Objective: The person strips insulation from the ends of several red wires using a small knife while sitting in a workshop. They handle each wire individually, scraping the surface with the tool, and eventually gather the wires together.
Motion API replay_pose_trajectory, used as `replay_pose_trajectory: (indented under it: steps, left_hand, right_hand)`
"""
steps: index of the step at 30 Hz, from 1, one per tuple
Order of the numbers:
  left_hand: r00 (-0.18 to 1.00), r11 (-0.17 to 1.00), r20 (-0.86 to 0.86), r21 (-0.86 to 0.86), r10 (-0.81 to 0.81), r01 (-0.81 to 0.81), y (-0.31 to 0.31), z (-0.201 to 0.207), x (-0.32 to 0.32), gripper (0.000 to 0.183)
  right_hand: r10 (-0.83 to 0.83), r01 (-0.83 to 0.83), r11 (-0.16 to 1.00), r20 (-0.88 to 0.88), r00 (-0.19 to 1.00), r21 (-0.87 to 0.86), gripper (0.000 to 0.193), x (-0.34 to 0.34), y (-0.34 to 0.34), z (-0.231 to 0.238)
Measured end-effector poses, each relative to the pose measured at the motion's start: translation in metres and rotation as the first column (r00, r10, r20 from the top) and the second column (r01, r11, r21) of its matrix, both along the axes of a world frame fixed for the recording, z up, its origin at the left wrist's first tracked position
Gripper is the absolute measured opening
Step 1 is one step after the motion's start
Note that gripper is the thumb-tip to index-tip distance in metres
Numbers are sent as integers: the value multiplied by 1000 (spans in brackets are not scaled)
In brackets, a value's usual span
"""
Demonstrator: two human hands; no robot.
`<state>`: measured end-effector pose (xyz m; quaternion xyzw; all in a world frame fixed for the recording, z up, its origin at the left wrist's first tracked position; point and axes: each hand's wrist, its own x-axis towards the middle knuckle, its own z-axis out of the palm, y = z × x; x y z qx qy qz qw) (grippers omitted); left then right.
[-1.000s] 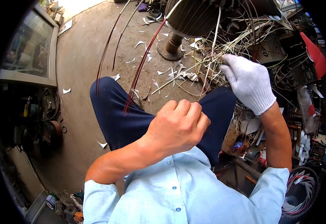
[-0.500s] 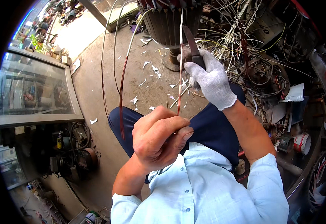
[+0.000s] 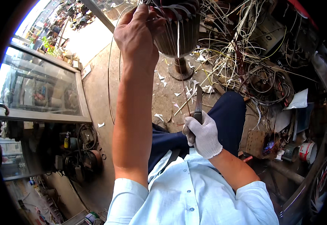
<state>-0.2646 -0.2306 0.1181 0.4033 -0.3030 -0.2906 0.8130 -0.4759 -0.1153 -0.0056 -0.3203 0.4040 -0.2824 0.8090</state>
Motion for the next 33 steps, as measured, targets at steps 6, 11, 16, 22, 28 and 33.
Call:
replay_pose_trajectory:
  steps: [6,11,16,22,28,33]
  left_hand:
    - [993,937,98,336,65,-94,65,-98,-39,33]
    - [937,878,-127,328,-325,349,95,-125,-33,40]
    - [898,896,-266,184,-350,404,162,-114,-36,35]
    - [813,805,-20,-151,-582,573,189,-108,-32,37]
    - [907,924,-180,-67,-382,376,197,-108,-59,31]
    - [937,955,205,155,-282,254,203,-121,-53,30]
  right_hand:
    - [80,-81,996,34,996,31,19,1,0,9]
    - [147,-149,987,-49,988,-57,21,5,-4,13]
    - [-4,-84,899,-199,980,-430,23,-7,-22,3]
    - [-187,-136,570,-290,939,-810,20,6,-30,7]
    - [-254,-333,-205,-279,926,-920,23,38,-75,23]
    - [-375,-436,-198,-343,861,-878,22,51,-106,31]
